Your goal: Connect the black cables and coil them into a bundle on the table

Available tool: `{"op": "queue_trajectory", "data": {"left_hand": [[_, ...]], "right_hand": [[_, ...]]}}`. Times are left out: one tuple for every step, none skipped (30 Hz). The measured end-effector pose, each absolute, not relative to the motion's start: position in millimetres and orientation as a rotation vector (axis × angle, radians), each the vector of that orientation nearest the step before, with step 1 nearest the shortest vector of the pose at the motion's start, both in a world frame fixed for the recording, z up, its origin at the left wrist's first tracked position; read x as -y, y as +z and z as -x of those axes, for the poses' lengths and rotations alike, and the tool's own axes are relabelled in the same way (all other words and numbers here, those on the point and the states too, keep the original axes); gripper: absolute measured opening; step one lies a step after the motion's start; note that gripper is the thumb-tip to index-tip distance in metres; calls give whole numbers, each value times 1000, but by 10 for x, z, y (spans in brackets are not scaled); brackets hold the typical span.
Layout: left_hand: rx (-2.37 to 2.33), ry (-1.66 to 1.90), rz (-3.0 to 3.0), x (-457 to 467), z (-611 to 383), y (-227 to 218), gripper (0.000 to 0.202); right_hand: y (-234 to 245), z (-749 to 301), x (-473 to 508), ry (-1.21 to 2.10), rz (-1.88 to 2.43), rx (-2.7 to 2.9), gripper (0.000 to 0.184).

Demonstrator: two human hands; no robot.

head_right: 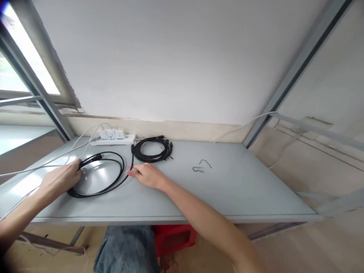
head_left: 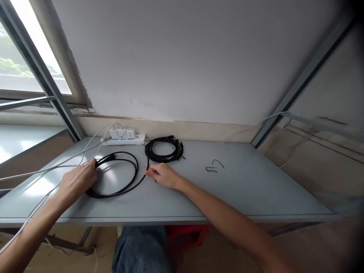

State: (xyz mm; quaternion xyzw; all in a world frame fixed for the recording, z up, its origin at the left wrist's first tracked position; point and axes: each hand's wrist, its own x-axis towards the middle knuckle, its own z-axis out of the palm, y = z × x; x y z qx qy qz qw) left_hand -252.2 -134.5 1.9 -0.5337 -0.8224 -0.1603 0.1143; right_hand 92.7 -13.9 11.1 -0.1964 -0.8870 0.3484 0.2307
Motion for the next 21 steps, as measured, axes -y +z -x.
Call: {"op": "queue_trajectory", "data": {"left_hand": [[2412,-497,1548,1344,2550,-3,17],[2426,-516,1532,1339,2578,-24,18],[2456,-522,1512,1332,2608,-40,21],[2496,-513,1493,1326,2636,-51,25],[2535,-491,1482,1323,2657,-54,30],[2558,-465,1479,1325,2664,-47,34],[2546,-443,1493,1335,2649,-28,36],[2495,-427,1514,1352,2604,2,36],[2414,-431,1540,1375,2521,44,36],[2286,-437,1575,1399,2396,94,39],[2172,-458,1597,1417,2229,150,43],[2077,-516,1622,1423,2026,208,44],[1995,-575,1687,1408,1793,263,44],[1927,-663,1714,1366,1543,311,41],[1859,-722,1785,1295,1285,352,39],[1787,-759,1901,1194,1033,384,38],[1715,-780,2020,1067,795,408,36],[1666,-780,2118,921,578,425,34],[1643,-762,2188,766,388,434,31],[1639,-722,2234,612,227,437,27],[1646,-663,2259,470,97,435,24]], "right_hand": [[124,-934,146,974,524,2454,53],[136,-940,149,992,518,2461,56],[144,-943,148,1002,521,2464,58],[149,-946,143,999,528,2464,61],[153,-947,132,981,536,2463,63],[156,-950,113,947,542,2464,65],[163,-957,83,893,556,2459,67],[172,-971,39,821,589,2438,69],[186,-996,-22,735,642,2389,68],[202,-1033,-100,643,708,2313,65],[217,-1085,-192,562,783,2212,61],[227,-1151,-294,486,849,2097,56],[229,-1229,-399,417,895,1995,52],[218,-1317,-500,363,947,1913,48],[194,-1409,-590,323,1007,1851,43],[156,-1501,-662,292,1069,1803,40],[108,-1586,-714,268,1125,1754,36],[54,-1661,-745,259,1173,1717,32],[-2,-1722,-755,264,1214,1702,27],[-54,-1768,-750,276,1245,1718,23],[-100,-1799,-735,290,1267,1759,23]]}}
